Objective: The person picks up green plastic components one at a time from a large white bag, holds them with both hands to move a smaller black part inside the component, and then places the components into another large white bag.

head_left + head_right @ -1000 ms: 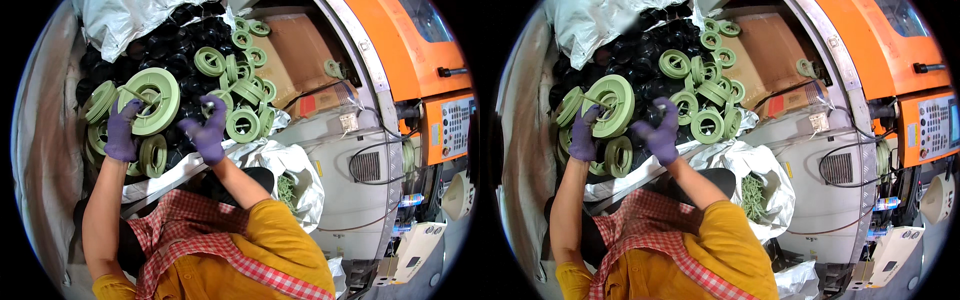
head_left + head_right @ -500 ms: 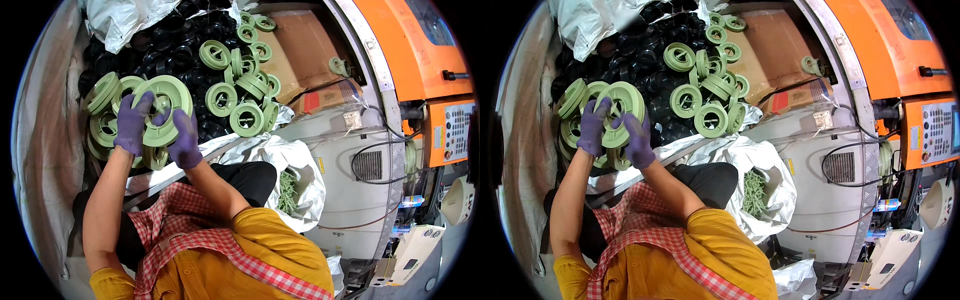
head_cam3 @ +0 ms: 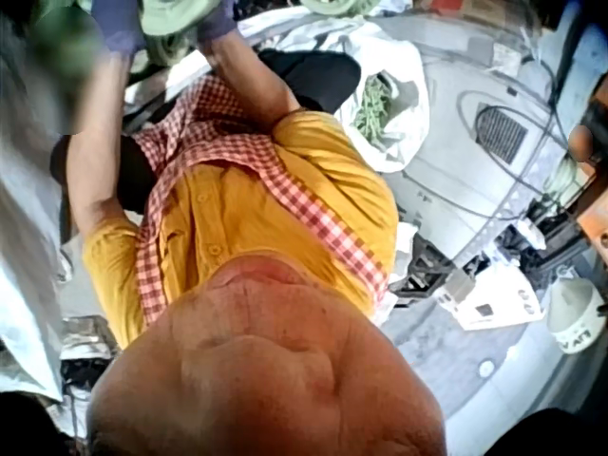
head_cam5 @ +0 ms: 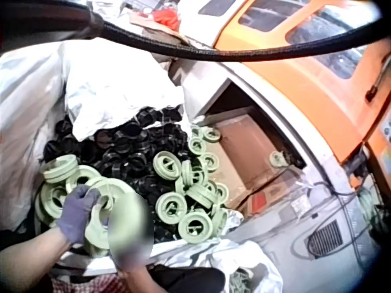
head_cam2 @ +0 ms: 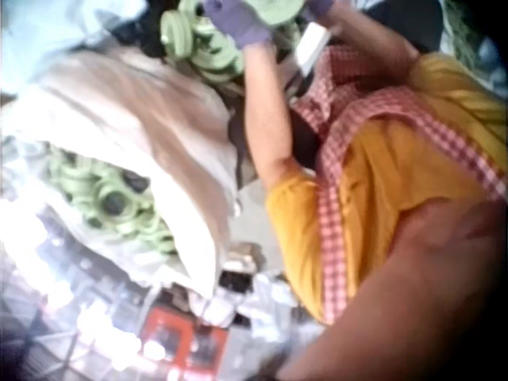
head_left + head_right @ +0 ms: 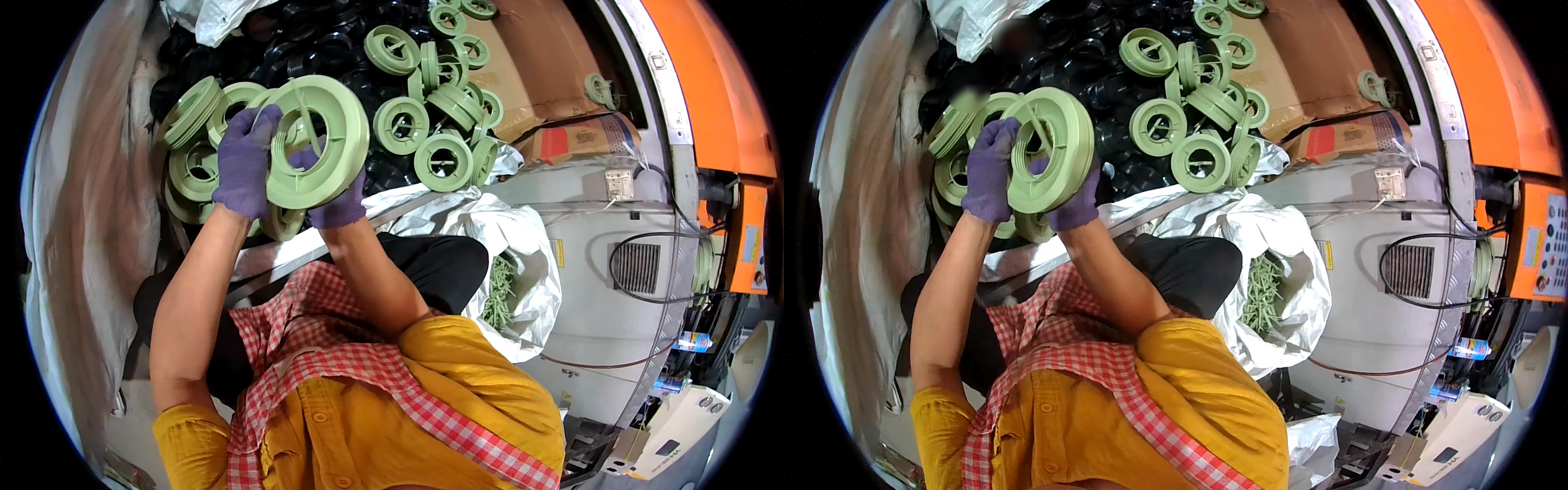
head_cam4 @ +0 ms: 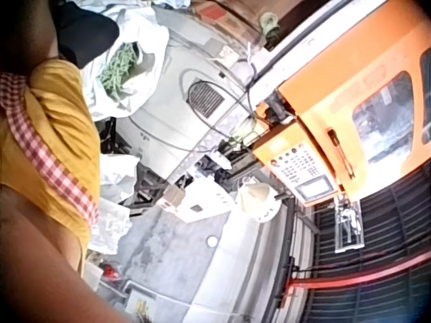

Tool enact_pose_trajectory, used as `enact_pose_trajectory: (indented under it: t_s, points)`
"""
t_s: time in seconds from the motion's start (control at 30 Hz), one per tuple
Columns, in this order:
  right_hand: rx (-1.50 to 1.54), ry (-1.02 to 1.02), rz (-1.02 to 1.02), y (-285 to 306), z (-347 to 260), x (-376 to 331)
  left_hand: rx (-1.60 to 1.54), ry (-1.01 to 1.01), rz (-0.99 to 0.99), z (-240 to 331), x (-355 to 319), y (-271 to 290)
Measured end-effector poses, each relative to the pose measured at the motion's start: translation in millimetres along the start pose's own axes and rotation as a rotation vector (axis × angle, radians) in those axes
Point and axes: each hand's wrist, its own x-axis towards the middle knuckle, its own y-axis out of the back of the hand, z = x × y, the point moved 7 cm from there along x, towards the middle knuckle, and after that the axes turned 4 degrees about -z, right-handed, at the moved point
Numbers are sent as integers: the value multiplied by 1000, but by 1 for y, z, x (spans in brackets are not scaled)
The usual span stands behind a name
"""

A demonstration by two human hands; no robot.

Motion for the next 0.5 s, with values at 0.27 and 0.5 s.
enact_pose_trajectory:
  t_s: [0.27,0.5]
  points:
    - [-1233,619,-113,-36,-55,-12,-229,236,-165,-38,13,5]
    - [-1885,843,-511,-64,-72,-15,-283,600,-5,-42,-12,3]
